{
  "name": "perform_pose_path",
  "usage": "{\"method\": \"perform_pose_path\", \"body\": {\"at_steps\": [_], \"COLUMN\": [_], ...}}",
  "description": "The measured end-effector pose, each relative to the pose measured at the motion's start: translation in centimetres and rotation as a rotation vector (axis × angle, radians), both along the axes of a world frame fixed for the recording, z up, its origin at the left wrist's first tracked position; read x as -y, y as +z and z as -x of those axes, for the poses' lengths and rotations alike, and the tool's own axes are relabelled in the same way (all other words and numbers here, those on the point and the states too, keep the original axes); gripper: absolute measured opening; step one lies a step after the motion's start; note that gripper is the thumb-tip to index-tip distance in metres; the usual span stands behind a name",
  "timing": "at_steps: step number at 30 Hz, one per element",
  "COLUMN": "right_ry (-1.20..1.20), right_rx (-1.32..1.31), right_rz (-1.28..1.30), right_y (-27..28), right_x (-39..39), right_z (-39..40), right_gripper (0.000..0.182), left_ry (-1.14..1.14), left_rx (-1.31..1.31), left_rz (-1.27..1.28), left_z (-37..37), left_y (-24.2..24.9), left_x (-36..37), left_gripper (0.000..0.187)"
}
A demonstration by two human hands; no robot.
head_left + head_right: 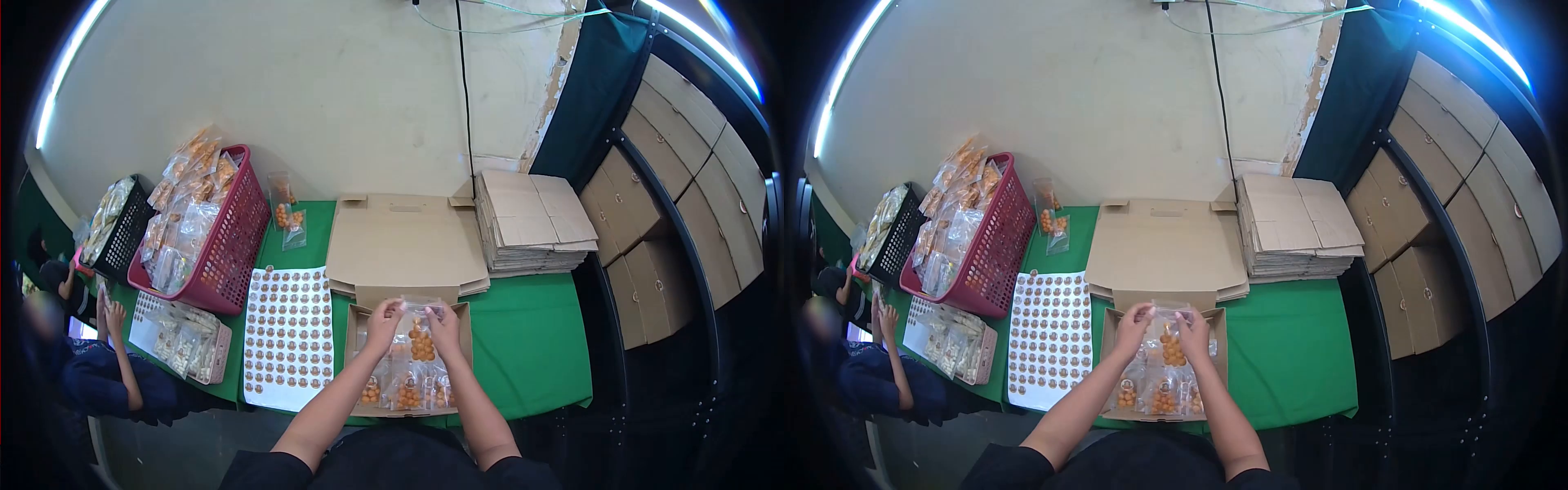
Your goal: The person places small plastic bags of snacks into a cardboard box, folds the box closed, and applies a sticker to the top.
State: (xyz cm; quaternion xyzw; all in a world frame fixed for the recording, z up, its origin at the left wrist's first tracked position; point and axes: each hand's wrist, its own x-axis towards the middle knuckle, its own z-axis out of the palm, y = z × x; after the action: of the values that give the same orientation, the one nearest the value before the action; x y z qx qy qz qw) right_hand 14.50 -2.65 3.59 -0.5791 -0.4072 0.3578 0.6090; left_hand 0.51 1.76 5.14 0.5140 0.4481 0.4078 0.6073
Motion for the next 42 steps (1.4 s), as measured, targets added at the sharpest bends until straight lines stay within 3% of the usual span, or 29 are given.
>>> {"method": "perform_pose_path", "body": {"at_steps": [1,2,4,5,7,11,17,24,26,27,29,31,32,33,34,36,37,39,40,42], "right_ry": [0.001,0.059,0.106,0.103,0.074,0.046,0.084,0.107,-0.215,-0.215,-0.037,0.011,0.075,0.137,0.175,0.166,0.156,0.134,0.162,0.192], "right_rx": [0.0,-0.139,-0.285,-0.281,-0.233,-0.397,-0.412,-0.455,0.115,0.116,0.706,0.848,0.455,0.062,-0.079,-0.138,-0.201,-0.186,-0.262,-0.338], "right_rz": [-0.002,0.052,0.075,0.07,0.144,0.223,0.284,0.311,0.06,0.054,-0.063,-0.189,-0.082,0.022,-0.002,0.021,0.057,0.01,0.112,0.208], "right_y": [1.0,2.1,1.8,1.5,0.8,0.6,-1.2,-2.3,-2.2,-1.4,1.3,1.4,0.6,0.8,1.8,0.4,-0.2,-0.7,-0.5,-0.9], "right_x": [0.3,0.7,0.6,0.6,0.7,0.9,1.1,0.9,0.5,0.5,1.0,0.8,0.5,0.3,0.6,0.1,0.1,0.0,0.1,0.0], "right_z": [0.3,0.6,1.3,1.3,1.2,0.9,0.5,0.1,0.4,0.5,0.7,1.4,1.4,1.4,1.2,0.6,0.5,0.1,-0.1,-0.1], "right_gripper": [0.014,0.013,0.01,0.01,0.011,0.013,0.018,0.016,0.026,0.026,0.037,0.038,0.039,0.039,0.034,0.033,0.031,0.033,0.036,0.039], "left_ry": [0.229,0.231,0.019,0.015,0.058,0.029,0.001,0.038,0.106,0.116,0.132,0.062,-0.019,-0.021,0.035,0.164,0.162,0.121,0.041,-0.005], "left_rx": [-0.16,-0.159,0.128,0.131,-0.119,-0.079,-0.06,-0.24,-0.227,-0.324,-0.418,-0.187,0.178,0.18,0.019,-0.231,-0.23,-0.065,0.121,0.032], "left_rz": [-0.281,-0.283,0.128,0.124,0.075,0.145,0.133,0.055,0.057,0.001,-0.061,0.064,0.194,0.19,0.022,-0.336,-0.34,0.025,0.254,0.161], "left_z": [-0.2,-0.3,-0.6,-0.6,-0.4,0.1,1.3,1.5,1.3,1.4,1.0,-0.5,-1.1,-1.2,-1.2,-0.9,-0.7,-0.7,-0.5,-0.4], "left_y": [-0.4,-0.8,-1.1,-1.2,-0.8,-1.0,-2.0,-2.8,-2.8,-2.6,-1.2,1.0,1.0,1.2,1.6,-0.1,-1.1,-2.0,-1.8,-2.0], "left_x": [0.2,0.3,0.4,0.3,0.4,0.0,-0.2,-0.1,-0.4,-0.8,-1.3,-0.4,-0.3,-0.2,-0.1,-0.7,-0.8,-0.9,-1.1,-1.1], "left_gripper": [0.02,0.02,0.025,0.025,0.021,0.017,0.02,0.023,0.024,0.025,0.026,0.027,0.03,0.03,0.03,0.035,0.035,0.042,0.046,0.044]}}
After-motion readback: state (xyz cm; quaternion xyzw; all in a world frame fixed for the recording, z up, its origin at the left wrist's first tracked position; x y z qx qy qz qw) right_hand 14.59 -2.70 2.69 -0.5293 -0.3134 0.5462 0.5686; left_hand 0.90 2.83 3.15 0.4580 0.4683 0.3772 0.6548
